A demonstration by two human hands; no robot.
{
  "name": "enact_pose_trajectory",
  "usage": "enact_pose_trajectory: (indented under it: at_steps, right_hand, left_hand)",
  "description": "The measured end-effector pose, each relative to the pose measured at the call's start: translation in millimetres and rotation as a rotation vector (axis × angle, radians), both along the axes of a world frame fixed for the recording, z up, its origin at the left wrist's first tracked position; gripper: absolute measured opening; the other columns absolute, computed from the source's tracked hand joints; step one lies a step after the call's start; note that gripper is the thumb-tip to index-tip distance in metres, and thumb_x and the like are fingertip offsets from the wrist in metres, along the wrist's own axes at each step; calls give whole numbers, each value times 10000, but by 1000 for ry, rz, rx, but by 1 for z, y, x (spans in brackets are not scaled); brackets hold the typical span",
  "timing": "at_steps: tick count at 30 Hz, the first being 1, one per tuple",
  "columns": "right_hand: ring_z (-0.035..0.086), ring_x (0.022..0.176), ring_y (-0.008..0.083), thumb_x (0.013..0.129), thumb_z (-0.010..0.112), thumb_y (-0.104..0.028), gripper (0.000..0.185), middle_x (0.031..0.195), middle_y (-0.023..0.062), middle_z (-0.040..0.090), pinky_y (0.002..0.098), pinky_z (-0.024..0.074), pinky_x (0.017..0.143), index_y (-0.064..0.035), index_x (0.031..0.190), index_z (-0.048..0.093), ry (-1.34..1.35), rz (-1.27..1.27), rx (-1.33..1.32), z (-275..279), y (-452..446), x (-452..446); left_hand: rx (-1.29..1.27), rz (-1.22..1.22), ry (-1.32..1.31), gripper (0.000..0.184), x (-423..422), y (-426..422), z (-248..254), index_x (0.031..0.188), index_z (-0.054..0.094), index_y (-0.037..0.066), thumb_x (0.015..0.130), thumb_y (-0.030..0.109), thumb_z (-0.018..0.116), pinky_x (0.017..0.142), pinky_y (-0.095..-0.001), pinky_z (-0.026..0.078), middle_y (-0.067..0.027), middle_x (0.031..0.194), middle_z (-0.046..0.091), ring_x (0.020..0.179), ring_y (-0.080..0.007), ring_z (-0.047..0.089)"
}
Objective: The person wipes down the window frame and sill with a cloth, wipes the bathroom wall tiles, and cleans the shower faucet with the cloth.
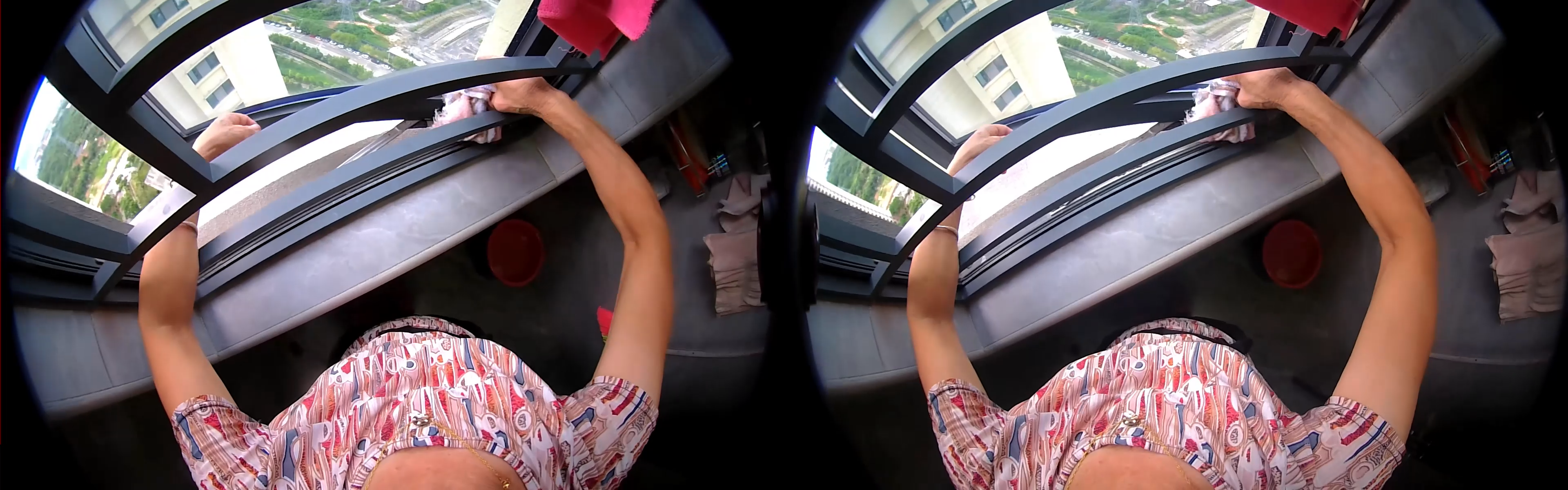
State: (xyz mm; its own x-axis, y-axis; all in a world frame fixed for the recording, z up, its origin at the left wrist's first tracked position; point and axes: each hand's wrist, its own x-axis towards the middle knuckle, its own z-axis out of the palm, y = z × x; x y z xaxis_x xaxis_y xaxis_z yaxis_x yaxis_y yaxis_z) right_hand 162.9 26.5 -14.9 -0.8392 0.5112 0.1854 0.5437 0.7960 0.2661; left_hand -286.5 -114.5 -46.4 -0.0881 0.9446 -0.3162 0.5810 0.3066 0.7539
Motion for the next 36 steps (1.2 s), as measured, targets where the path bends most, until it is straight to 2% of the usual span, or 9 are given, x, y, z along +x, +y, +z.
enact_pose_trajectory:
  at_steps: [1, 2, 4, 6, 10, 14, 20, 31, 36]
  right_hand:
    - [574, 801, 212, 789, 620, -110, 122, 861, 67, 551, 296, 478, 738, -39, 879, 580, -88, 411, 552, 0, -1, -5]
    - [574, 801, 212, 789, 620, -110, 122, 861, 67, 551, 296, 478, 738, -39, 879, 580, -85, 426, 550, -3, -2, -12]
    - [586, 812, 254, 702, 642, -63, 164, 866, 90, 557, 330, 493, 724, -33, 856, 596, 295, 210, -184, 8, -31, -55]
    - [600, 890, 267, 700, 654, -20, 253, 936, 112, 583, 333, 508, 794, -40, 950, 622, 345, 384, -226, 6, -44, -99]
    - [572, 1002, 274, 732, 690, -133, 271, 1031, 102, 583, 349, 505, 852, -55, 986, 634, 425, 558, -94, 3, -74, -190]
    - [570, 957, 265, 708, 696, -125, 277, 1016, 102, 591, 343, 509, 845, -32, 963, 642, 496, 769, 82, 6, -96, -279]
    - [583, 961, 243, 780, 696, -140, 211, 1045, 127, 611, 337, 512, 862, -42, 964, 663, 641, 965, 70, -70, -71, -439]
    - [516, 999, 206, 761, 639, -153, 201, 1070, 61, 584, 290, 467, 871, -45, 930, 660, 557, 1019, 280, -82, -45, -451]
    - [549, 995, 242, 722, 680, -140, 211, 998, 80, 621, 316, 495, 866, -56, 916, 683, 55, 752, 306, -40, -78, -390]
  left_hand:
    - [30, -48, -74, 198, 9, -4, 3, 953, 614, -11, 853, 160, 605, 544, -202, 482, -34, 758, 612, 643, -75, 602]
    - [58, -136, -75, 205, 16, -7, 8, 960, 612, -21, 852, 152, 604, 551, -206, 480, -28, 747, 607, 637, -84, 589]
    - [438, -410, 17, 266, 47, -44, 33, 989, 610, -24, 880, 218, 589, 565, -239, 473, -10, 763, 613, 607, -124, 570]
    - [77, -469, 545, 327, 68, -50, 38, 993, 613, 0, 921, 311, 543, 593, -301, 475, -19, 732, 617, 622, -160, 573]
    - [176, -190, 514, 439, 107, -128, 59, 936, 607, 23, 919, 449, 499, 623, -361, 472, -120, 704, 615, 666, -260, 600]
    - [795, 99, 732, 523, 105, -166, 3, 823, 612, 40, 865, 549, 503, 595, -388, 475, -152, 688, 616, 672, -311, 623]
    - [538, 131, 824, 590, 108, -166, 2, 579, 514, 78, 826, 613, 525, 436, -347, 416, -103, 510, 529, 450, -262, 553]
    - [649, 136, 866, 552, 109, -140, 9, 581, 514, 85, 815, 583, 564, 439, -340, 412, -92, 507, 533, 453, -254, 553]
    - [587, 171, 688, 575, 101, -151, 0, 627, 565, 61, 874, 572, 474, 479, -363, 440, -127, 561, 574, 514, -286, 587]
